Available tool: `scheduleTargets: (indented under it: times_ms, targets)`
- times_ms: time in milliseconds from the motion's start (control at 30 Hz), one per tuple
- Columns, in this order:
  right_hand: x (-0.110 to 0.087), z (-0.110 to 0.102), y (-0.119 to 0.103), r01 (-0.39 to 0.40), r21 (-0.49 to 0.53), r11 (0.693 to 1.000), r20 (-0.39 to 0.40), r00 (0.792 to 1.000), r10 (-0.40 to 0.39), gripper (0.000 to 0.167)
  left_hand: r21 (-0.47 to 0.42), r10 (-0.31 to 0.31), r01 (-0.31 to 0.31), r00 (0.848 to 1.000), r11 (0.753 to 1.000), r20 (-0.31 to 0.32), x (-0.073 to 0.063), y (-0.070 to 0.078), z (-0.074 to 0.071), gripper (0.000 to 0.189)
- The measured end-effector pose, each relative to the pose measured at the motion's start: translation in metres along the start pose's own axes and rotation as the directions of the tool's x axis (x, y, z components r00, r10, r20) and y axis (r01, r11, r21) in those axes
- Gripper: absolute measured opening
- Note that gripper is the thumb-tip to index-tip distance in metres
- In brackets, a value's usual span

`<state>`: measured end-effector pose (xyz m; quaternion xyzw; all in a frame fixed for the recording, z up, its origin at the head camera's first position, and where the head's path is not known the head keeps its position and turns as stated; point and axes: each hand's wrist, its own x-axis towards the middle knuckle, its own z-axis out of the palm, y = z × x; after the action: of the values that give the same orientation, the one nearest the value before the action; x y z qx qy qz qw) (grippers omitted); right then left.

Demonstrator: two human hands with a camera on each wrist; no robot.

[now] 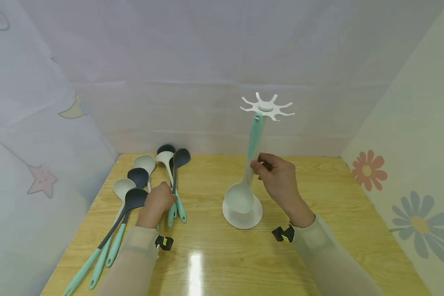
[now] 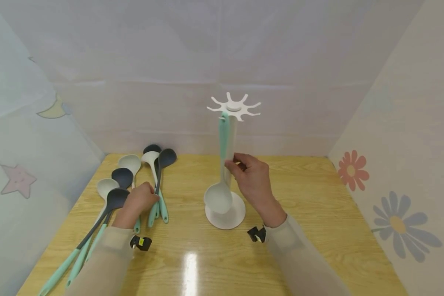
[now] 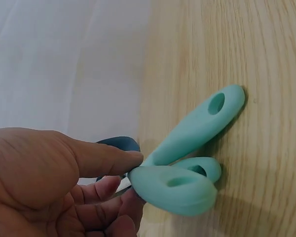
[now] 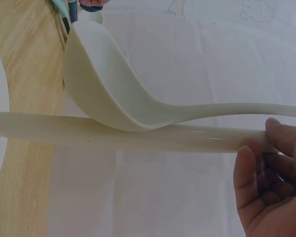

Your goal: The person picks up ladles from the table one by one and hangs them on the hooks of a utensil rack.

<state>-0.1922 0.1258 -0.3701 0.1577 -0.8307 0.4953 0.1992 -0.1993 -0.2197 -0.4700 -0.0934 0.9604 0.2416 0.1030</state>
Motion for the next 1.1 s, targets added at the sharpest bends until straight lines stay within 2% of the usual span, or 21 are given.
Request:
scheduleTargets:
  times_ms: [267,367,467,567,700,800,967,1100]
  targets:
    - [-0.001,0.001,0.001,0.011,-0.008,1.0,-0.003,1.0,-0.011,0.014,-0.059,0.017,-0.016,1.0,0.998,0.012,-0.001,0.004,-0.002,0.028]
    - [-0.001,0.001,0.001,0.014,-0.01,1.0,-0.005,1.0,-0.014,0.014,-0.101,0.048,-0.046,0.999,0.994,0.021,-0.002,0.006,-0.005,0.03]
    - [-0.001,0.0,0.001,0.017,-0.009,1.0,-0.004,1.0,-0.017,0.014,-0.186,0.091,-0.081,0.995,0.979,0.047,-0.005,0.012,-0.012,0.031]
    - [-0.001,0.0,0.001,0.02,-0.01,1.0,0.002,1.0,-0.02,0.015,-0.304,0.148,-0.116,0.986,0.946,0.082,-0.009,0.018,-0.019,0.031]
    - [0.0,-0.001,0.0,0.018,-0.018,1.0,0.005,1.0,-0.018,0.014,-0.455,0.228,-0.156,0.968,0.877,0.107,-0.012,0.024,-0.026,0.032]
    - [0.001,-0.001,0.0,0.006,-0.022,1.0,0.009,1.0,-0.006,0.014,-0.541,0.261,-0.165,0.959,0.824,0.107,-0.013,0.026,-0.029,0.035]
    - [0.002,-0.004,-0.002,-0.021,-0.032,0.999,0.036,0.999,0.022,0.016,-0.598,0.3,-0.212,0.953,0.773,0.051,-0.015,0.031,-0.031,0.035]
    - [0.005,-0.01,-0.005,0.005,-0.081,0.997,0.051,0.999,-0.001,0.019,-0.588,0.32,-0.285,0.946,0.757,-0.047,-0.018,0.039,-0.034,0.035]
